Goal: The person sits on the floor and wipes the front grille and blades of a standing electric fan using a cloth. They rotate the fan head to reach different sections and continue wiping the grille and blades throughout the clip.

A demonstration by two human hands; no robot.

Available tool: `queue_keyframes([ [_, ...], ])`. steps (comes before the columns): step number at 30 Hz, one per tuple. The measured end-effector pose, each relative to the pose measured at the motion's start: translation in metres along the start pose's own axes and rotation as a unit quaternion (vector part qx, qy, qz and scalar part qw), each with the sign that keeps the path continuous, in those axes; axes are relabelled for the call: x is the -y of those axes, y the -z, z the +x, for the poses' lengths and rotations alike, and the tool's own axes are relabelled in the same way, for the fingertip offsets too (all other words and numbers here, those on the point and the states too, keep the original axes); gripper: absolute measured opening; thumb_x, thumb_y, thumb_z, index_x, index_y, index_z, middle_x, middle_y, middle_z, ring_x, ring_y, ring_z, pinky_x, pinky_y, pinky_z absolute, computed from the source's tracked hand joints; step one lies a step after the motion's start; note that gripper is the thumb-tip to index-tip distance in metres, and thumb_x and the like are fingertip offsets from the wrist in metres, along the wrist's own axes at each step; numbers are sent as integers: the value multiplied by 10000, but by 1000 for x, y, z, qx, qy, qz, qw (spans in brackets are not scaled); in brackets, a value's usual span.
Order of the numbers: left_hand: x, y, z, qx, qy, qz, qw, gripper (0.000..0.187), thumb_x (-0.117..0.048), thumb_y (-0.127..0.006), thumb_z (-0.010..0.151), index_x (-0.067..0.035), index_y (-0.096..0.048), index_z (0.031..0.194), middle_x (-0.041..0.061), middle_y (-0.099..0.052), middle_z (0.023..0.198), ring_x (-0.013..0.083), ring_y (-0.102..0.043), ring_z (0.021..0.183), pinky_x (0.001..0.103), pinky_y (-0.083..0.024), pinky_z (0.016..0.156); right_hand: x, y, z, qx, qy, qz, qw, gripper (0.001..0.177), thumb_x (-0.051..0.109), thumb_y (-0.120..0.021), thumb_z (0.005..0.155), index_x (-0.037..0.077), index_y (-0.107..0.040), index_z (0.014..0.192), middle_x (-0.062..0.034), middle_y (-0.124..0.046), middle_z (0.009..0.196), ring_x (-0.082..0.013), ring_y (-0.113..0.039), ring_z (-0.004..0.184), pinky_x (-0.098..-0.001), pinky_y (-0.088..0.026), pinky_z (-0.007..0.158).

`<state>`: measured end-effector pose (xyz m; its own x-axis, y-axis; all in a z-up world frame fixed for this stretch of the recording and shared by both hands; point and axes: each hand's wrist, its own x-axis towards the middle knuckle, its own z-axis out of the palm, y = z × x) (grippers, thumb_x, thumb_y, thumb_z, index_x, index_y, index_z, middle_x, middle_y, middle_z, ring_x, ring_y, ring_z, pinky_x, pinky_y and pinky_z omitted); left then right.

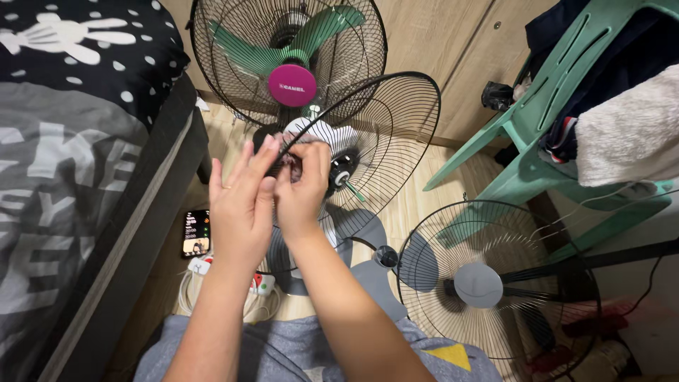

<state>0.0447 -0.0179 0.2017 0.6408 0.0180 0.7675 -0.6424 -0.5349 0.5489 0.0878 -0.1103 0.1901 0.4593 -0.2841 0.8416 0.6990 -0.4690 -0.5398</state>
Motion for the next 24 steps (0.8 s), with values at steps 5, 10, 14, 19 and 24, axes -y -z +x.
queue_keyframes([
  [5,2,0,0,-3,-3,25,1000,350,-154,-509,1087,-138,-613,1421,48,-644,1449,284,-522,1457,571,-163,1277,-25,11,-7,17,-6,-75,997,199,-46,-625,812,23,-599,997,-153,-572,1014,-340,-589,954,-402,-496,841],
  [10,4,15,15,-2,21,17,1000,444,-127,-479,1059,-113,-523,1501,53,-685,1348,250,-629,1291,579,-181,1241,-40,46,-15,144,-106,-111,978,188,-32,-666,825,42,-653,997,-138,-646,1066,-288,-655,931,-374,-535,769],
  [14,-1,22,36,-2,-37,106,994,392,-112,-508,1053,-149,-626,1425,104,-694,1294,279,-629,1268,556,-249,1210,-41,63,8,102,-208,168,958,255,-77,-604,908,19,-603,1144,-101,-618,1108,-181,-628,974,-333,-531,868],
  [19,-20,-13,68,-47,-91,105,989,317,-263,-579,1073,-112,-648,1342,116,-742,1210,292,-692,1114,521,-415,1036,-15,32,36,-28,-148,421,894,315,-85,-547,957,20,-494,1248,-95,-566,1265,-157,-600,1181,-322,-500,1065],
  [24,-14,-14,88,-9,46,72,996,331,-364,-508,1080,-228,-804,1142,90,-729,765,284,-712,701,384,-496,607,-5,-10,41,-52,-35,186,981,315,-52,-622,971,25,-509,1255,-114,-541,1245,-231,-567,1201,-355,-469,1098],
])
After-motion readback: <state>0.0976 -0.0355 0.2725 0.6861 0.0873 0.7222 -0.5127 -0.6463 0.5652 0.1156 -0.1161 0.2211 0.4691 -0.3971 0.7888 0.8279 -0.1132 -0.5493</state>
